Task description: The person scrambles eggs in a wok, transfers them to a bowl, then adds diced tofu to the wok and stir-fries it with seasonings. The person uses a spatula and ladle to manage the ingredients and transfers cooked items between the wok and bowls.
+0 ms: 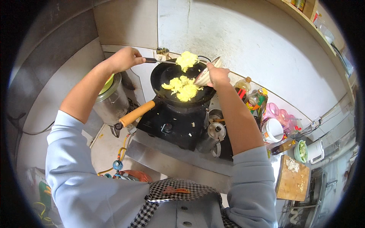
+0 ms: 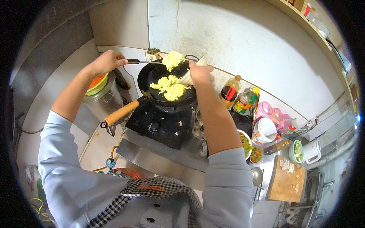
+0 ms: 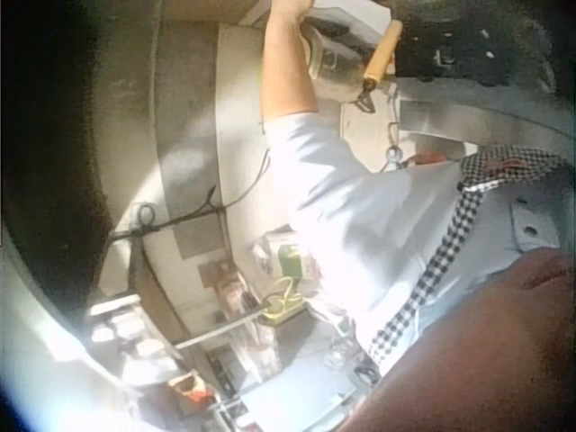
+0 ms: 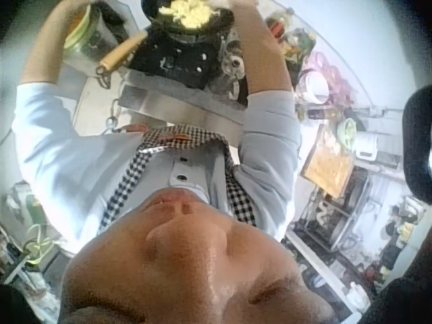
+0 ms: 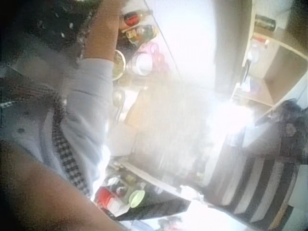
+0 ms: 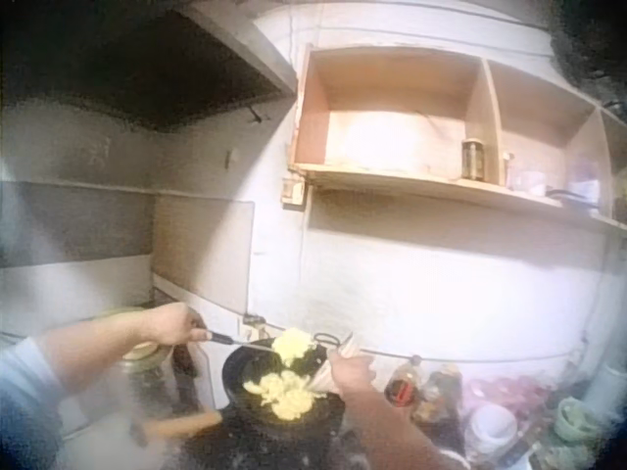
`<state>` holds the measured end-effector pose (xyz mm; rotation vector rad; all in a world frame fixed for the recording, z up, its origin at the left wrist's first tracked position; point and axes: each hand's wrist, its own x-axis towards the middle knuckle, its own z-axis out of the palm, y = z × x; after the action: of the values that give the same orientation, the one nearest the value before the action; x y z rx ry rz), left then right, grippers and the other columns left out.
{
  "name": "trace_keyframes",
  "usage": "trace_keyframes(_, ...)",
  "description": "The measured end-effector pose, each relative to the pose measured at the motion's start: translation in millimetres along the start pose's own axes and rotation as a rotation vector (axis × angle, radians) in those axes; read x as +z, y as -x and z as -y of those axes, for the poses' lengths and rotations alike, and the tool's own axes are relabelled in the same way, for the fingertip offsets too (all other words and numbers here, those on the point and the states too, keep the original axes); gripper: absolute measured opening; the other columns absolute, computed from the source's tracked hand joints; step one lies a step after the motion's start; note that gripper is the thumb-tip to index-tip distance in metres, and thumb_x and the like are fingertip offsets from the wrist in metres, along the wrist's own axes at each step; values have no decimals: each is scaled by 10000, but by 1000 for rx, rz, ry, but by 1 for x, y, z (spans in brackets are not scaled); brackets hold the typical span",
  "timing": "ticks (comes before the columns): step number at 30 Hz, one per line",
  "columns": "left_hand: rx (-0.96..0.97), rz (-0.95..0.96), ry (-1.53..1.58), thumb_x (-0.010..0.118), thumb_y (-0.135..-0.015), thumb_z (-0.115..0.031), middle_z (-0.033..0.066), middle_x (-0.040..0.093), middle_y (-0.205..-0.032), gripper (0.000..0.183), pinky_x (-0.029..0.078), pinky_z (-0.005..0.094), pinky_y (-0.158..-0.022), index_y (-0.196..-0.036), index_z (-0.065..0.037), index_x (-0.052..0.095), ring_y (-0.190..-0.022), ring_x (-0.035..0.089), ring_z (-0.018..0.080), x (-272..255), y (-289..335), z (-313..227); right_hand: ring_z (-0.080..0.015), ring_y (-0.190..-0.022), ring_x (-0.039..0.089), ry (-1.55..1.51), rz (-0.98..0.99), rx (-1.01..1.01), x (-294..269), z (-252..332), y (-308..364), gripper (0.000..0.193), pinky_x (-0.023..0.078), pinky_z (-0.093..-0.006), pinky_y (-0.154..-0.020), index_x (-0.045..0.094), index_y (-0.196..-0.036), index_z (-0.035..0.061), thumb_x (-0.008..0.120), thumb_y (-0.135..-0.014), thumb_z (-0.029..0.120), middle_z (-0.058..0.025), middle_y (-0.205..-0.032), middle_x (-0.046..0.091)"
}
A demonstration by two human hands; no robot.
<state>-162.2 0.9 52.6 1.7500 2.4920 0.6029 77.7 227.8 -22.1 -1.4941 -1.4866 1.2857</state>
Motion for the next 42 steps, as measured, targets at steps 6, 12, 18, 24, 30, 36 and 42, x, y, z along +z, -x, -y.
trace_keyframes(6,288,-166,-304,655,-872,-224,181,680,-891,262,504,432,-772,-998,5,629,-835,648,372,-5,19,-45,-315,-1088,588,-639,249,140,28,-22,-14,530,574,-470,-856,377,-1352,-14,549,-948,283,-179,-1269,523)
trace_keyframes(12,640,-446,-866,633,-834,-188,55,540,-878,291,458,383,-710,-1099,-110,543,-855,590,238,3,32,-66,-353,-1092,599,-809,362,96,23,-42,-12,424,563,-488,-888,449,-1293,-7,521,-954,237,-177,-1269,543)
trace_keyframes(18,572,-535,-845,646,-833,-188,87,578,-854,275,483,408,-693,-1086,-99,588,-807,619,278,-16,28,-74,-351,-1090,600,-827,278,81,18,-51,-11,442,574,-480,-870,439,-1298,-25,533,-940,215,-193,-1261,545)
trace_keyframes(24,146,-217,-460,644,-831,-209,198,665,-722,223,523,429,-672,-869,0,709,-698,672,334,-42,11,-65,-294,-997,635,-668,-6,19,-17,-52,-12,447,623,-380,-666,471,-1246,-49,563,-896,213,-177,-1182,587)
trace_keyframes(30,39,419,-590,752,-740,-358,221,632,-678,401,481,409,-610,-816,35,715,-591,595,278,-10,-42,-59,-255,-959,657,-693,83,-151,-65,-63,-7,386,611,-351,-661,495,-1215,-18,533,-925,233,-162,-1121,620)
trace_keyframes(36,-18,332,-382,663,-813,-401,250,675,-893,449,524,430,-785,-870,43,704,-857,664,378,96,-49,-32,-251,-977,653,-701,87,-95,-81,-64,-2,404,602,-363,-699,472,-1255,-13,516,-934,227,-154,-1136,613)
trace_keyframes(42,-67,86,-10,615,-892,-376,219,670,-762,406,510,415,-744,-946,15,708,-735,667,331,153,-48,1,-256,-987,643,-650,89,-114,-80,-64,5,417,593,-380,-714,465,-1255,-8,530,-915,226,-151,-1161,591)
